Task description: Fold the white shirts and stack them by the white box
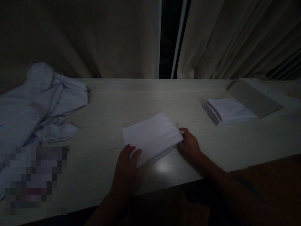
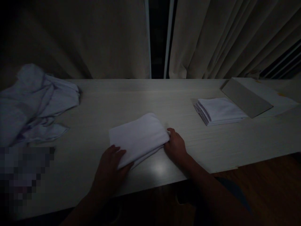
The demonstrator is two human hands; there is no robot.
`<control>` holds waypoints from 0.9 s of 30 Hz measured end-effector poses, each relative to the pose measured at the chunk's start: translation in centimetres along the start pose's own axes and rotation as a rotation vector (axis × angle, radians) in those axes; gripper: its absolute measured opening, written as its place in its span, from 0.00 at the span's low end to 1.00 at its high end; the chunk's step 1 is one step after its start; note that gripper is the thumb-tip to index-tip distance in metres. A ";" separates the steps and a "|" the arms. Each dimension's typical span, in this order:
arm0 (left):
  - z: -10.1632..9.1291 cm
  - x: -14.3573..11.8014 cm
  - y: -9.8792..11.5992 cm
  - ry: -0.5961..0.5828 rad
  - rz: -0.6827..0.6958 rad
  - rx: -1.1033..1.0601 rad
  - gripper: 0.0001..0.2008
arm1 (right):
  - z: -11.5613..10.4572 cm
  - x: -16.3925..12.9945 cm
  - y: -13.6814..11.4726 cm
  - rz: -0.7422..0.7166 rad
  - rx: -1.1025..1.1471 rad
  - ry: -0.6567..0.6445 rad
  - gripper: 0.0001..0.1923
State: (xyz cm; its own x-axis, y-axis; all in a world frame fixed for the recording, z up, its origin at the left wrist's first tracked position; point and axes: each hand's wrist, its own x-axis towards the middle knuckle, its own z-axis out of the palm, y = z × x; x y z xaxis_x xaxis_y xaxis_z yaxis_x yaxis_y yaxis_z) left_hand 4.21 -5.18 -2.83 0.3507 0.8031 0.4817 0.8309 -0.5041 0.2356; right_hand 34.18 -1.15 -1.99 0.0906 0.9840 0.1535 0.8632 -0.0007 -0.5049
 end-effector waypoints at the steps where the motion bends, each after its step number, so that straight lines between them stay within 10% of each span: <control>1: 0.3 -0.3 0.2 -0.016 -0.019 -0.007 0.22 | -0.4 -0.2 0.1 -0.022 0.038 -0.022 0.25; 9: 1.1 0.4 -0.6 -0.028 -0.013 -0.033 0.21 | -3.2 -2.5 0.2 -0.161 -0.289 -0.147 0.22; 14: 0.5 2.0 -0.4 -0.050 -0.288 -0.035 0.23 | -3.6 -3.1 -1.3 -0.290 -0.549 -0.063 0.22; 27: -1.2 4.5 0.5 -0.170 -0.848 -0.497 0.23 | -2.0 -2.8 -0.3 -0.128 -0.202 -0.037 0.34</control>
State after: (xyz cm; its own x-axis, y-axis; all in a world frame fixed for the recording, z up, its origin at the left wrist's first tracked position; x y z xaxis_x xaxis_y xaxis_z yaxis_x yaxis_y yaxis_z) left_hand 5.70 -2.18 0.51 -0.1858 0.9743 -0.1275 0.5739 0.2129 0.7908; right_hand 34.72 -4.23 -0.55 -0.0409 0.9843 0.1719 0.9486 0.0922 -0.3027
